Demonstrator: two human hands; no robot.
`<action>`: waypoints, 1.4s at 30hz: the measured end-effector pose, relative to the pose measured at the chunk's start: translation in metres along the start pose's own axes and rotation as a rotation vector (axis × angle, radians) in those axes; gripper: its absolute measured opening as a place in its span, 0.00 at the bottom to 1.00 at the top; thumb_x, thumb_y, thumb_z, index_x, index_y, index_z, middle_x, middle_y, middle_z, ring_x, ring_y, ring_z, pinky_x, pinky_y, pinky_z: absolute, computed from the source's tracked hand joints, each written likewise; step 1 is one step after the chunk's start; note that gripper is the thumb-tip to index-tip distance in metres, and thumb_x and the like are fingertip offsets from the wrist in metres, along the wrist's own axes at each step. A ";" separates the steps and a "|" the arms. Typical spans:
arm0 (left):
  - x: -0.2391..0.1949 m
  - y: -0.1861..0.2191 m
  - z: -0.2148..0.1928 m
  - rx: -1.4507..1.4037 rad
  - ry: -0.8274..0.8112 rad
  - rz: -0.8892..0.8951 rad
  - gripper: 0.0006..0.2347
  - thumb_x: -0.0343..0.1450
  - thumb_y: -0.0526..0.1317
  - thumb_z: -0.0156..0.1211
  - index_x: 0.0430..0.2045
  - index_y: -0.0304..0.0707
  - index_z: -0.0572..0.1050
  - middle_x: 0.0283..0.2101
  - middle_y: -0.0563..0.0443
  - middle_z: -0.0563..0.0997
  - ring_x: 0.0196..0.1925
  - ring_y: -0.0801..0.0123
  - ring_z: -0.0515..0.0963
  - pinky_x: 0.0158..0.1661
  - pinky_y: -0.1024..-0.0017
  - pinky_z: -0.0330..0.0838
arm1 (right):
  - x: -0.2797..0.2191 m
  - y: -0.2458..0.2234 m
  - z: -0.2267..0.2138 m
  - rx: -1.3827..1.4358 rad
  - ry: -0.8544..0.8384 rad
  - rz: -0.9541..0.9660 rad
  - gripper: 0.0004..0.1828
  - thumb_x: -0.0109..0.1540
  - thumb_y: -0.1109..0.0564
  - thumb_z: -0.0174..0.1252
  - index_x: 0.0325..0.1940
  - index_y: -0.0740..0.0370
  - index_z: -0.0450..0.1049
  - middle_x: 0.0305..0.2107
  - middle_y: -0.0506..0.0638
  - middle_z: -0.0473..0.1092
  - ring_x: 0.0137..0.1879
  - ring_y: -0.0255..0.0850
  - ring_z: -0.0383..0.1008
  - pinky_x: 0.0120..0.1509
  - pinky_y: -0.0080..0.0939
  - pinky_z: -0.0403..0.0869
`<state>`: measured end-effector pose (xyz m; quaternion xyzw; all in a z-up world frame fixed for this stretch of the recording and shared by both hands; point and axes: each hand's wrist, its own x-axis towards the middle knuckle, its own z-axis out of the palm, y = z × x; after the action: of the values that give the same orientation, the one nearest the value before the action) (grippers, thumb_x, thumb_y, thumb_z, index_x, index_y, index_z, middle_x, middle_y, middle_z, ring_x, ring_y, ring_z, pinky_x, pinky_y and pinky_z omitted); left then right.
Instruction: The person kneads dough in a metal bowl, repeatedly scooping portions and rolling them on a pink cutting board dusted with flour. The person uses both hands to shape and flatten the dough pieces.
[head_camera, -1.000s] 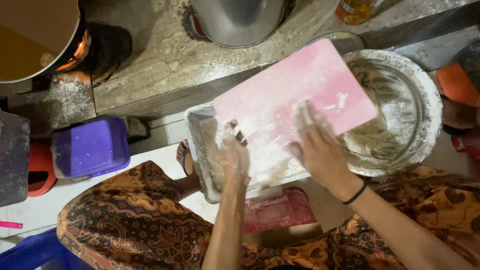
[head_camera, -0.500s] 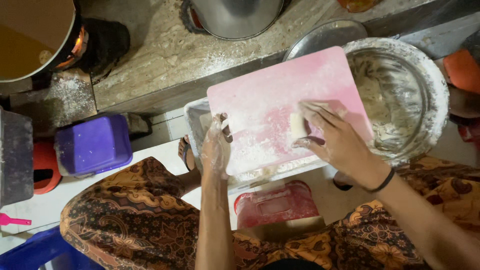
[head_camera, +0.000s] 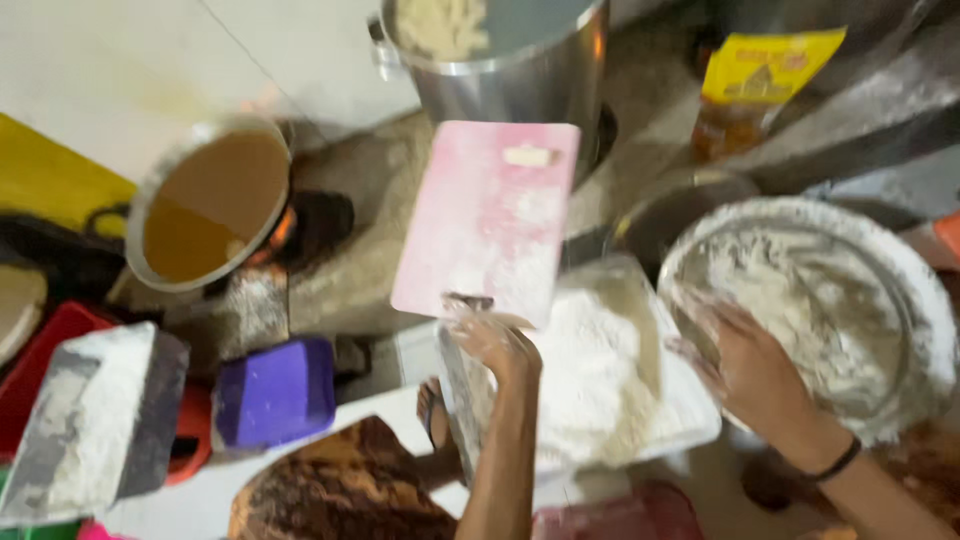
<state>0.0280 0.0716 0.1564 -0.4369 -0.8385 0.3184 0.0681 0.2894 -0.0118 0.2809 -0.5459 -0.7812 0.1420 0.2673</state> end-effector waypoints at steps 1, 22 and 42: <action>0.022 -0.007 -0.022 -0.011 0.014 0.038 0.27 0.74 0.39 0.32 0.70 0.30 0.39 0.75 0.41 0.37 0.76 0.50 0.36 0.69 0.51 0.32 | -0.006 0.012 0.006 -0.013 -0.094 0.091 0.34 0.61 0.45 0.52 0.70 0.55 0.60 0.62 0.53 0.64 0.70 0.53 0.59 0.71 0.52 0.61; -0.034 0.065 0.156 -2.611 -0.180 0.334 0.15 0.80 0.40 0.32 0.60 0.39 0.59 0.64 0.44 0.63 0.66 0.69 0.63 0.67 0.75 0.56 | -0.168 0.214 0.122 -0.434 -0.590 0.771 0.12 0.62 0.57 0.54 0.27 0.62 0.77 0.26 0.53 0.76 0.37 0.45 0.79 0.45 0.45 0.76; -0.078 0.096 0.210 -0.711 0.674 1.211 0.08 0.72 0.38 0.49 0.27 0.39 0.76 0.23 0.46 0.76 0.30 0.55 0.79 0.37 0.61 0.72 | -0.115 0.193 0.088 -0.610 -0.408 0.433 0.09 0.59 0.63 0.52 0.28 0.61 0.79 0.24 0.55 0.76 0.35 0.50 0.80 0.42 0.49 0.77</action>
<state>0.0596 -0.0490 -0.0532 -0.8875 -0.4396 -0.1379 -0.0109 0.4186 -0.0429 0.0796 -0.7123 -0.6915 0.0623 -0.1025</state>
